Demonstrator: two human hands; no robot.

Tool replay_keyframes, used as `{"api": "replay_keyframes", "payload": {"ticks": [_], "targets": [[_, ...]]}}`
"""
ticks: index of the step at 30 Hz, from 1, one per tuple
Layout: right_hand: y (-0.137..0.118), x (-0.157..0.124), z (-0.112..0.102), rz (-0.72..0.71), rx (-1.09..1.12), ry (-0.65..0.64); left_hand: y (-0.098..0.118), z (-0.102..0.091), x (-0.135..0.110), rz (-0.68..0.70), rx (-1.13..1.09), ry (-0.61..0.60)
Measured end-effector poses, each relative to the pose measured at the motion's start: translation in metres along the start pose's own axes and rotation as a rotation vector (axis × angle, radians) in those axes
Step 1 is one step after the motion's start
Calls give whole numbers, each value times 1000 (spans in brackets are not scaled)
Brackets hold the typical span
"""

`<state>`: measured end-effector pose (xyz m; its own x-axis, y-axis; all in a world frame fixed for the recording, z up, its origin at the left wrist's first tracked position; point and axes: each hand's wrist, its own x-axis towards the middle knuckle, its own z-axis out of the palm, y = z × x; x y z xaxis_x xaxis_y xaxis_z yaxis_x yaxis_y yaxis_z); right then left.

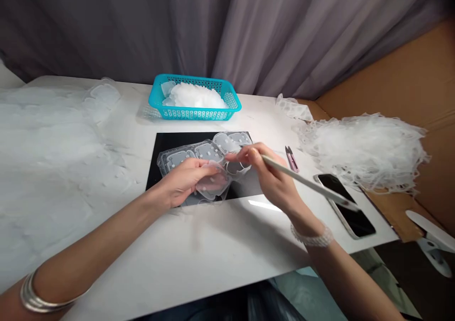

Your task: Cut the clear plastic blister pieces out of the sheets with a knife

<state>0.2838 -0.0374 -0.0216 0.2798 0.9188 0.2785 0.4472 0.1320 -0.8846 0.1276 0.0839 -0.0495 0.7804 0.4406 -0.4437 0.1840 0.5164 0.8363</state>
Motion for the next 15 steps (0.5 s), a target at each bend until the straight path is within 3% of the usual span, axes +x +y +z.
{"api": "replay_keyframes", "payload": {"ticks": [2,8,12,15], "targets": [[14,9,1,30,-38,24,-3,-3,-2,17,25,21],[47,16,14,-80,-123,-246,-4,-6,-9,73,102,96],[59,14,4,-213,-243,-175,-1,-9,-14,154,-2,223],[68,17,-7,-187,-285,-105,0,-20,-20,232,-104,326]]}}
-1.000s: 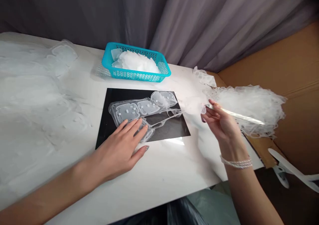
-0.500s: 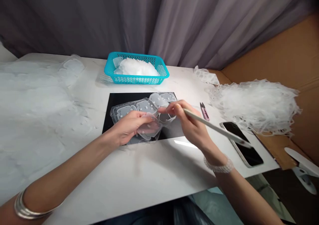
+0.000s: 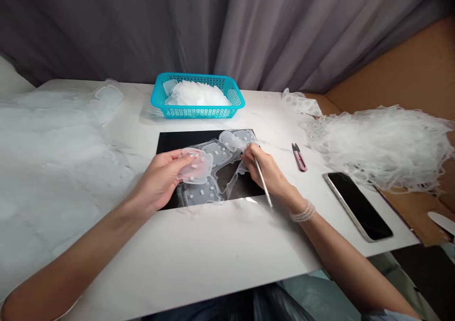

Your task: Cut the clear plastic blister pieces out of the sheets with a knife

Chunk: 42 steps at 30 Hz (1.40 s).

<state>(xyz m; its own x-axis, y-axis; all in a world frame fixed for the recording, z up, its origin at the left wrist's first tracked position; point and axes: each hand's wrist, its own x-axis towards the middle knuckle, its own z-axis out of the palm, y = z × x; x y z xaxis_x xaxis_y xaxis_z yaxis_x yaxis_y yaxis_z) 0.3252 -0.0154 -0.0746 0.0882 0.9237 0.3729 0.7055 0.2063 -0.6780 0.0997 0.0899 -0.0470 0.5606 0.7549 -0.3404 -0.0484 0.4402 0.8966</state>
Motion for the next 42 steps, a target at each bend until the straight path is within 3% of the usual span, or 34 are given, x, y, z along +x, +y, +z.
{"api": "replay_keyframes", "payload": {"ticks": [5,11,13,18,20,26,42], "targets": [[-3,3,2,54,36,137,1,-11,-5,-56,-145,2],[-48,2,17,50,-6,421,1,-3,-13,-126,-268,-84],[-59,2,18,94,60,384,0,-3,-14,-144,-283,-84],[-68,-1,19,371,476,75,-2,-1,-17,-143,-281,-90],[-68,-1,22,431,578,12,-2,0,-19,-138,-271,-91],[-70,-2,27,483,743,18,0,2,-21,-136,-256,-98],[-60,-4,25,467,776,69,-3,-4,-19,-178,-254,-138]]}}
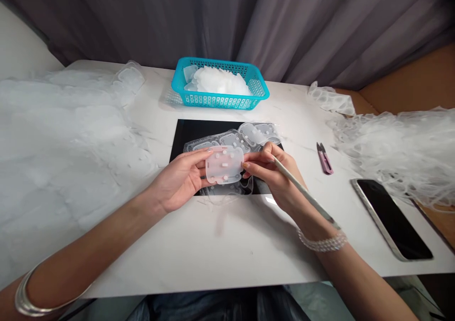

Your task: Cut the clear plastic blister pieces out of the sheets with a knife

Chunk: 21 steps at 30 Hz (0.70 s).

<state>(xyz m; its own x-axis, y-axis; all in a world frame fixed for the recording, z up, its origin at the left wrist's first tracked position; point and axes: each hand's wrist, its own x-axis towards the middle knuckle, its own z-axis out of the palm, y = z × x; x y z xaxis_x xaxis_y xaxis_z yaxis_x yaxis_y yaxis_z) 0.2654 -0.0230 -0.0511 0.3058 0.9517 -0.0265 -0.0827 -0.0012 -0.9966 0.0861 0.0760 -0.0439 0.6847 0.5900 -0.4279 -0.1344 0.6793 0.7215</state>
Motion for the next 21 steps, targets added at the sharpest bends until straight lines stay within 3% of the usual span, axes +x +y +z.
{"api": "replay_keyframes", "payload": {"ticks": [12,21], "targets": [[3,2,-12,33,107,36,2,1,-2,-67,-79,14],[-1,-1,-2,87,21,-35,4,3,-3,-85,-79,1]]}}
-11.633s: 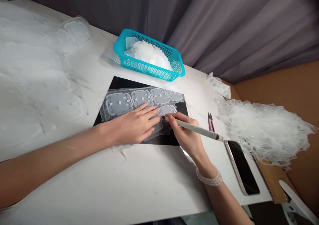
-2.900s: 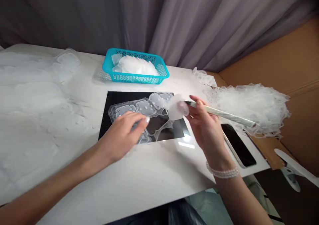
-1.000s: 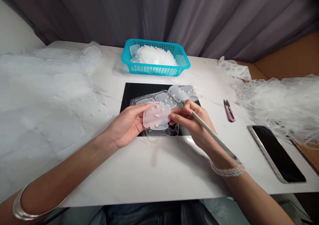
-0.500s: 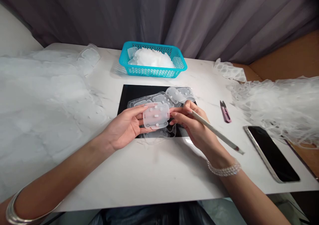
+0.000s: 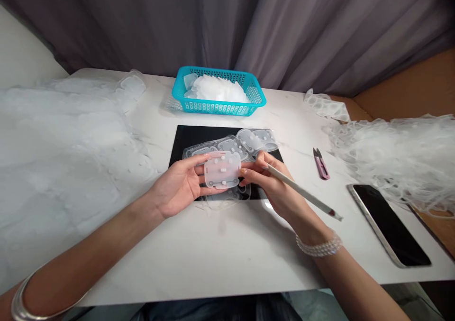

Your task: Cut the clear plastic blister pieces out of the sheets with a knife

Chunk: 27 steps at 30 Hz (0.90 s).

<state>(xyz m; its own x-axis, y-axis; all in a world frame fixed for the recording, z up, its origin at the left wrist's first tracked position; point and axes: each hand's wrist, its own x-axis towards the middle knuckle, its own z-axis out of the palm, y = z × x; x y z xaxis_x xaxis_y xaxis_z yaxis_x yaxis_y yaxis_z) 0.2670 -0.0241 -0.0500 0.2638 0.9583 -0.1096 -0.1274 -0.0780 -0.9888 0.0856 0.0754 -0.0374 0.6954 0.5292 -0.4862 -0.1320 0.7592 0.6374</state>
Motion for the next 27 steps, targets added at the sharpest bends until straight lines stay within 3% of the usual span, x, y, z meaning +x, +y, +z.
{"api": "replay_keyframes", "payload": {"ticks": [12,21,27], "targets": [[2,-1,-2,-94,-92,24,-1,-1,0,-4,2,-27],[-1,-5,1,-187,-147,155,-4,-4,0,20,34,-87],[0,-4,2,-230,-134,227,-2,0,-1,48,-27,54]]}}
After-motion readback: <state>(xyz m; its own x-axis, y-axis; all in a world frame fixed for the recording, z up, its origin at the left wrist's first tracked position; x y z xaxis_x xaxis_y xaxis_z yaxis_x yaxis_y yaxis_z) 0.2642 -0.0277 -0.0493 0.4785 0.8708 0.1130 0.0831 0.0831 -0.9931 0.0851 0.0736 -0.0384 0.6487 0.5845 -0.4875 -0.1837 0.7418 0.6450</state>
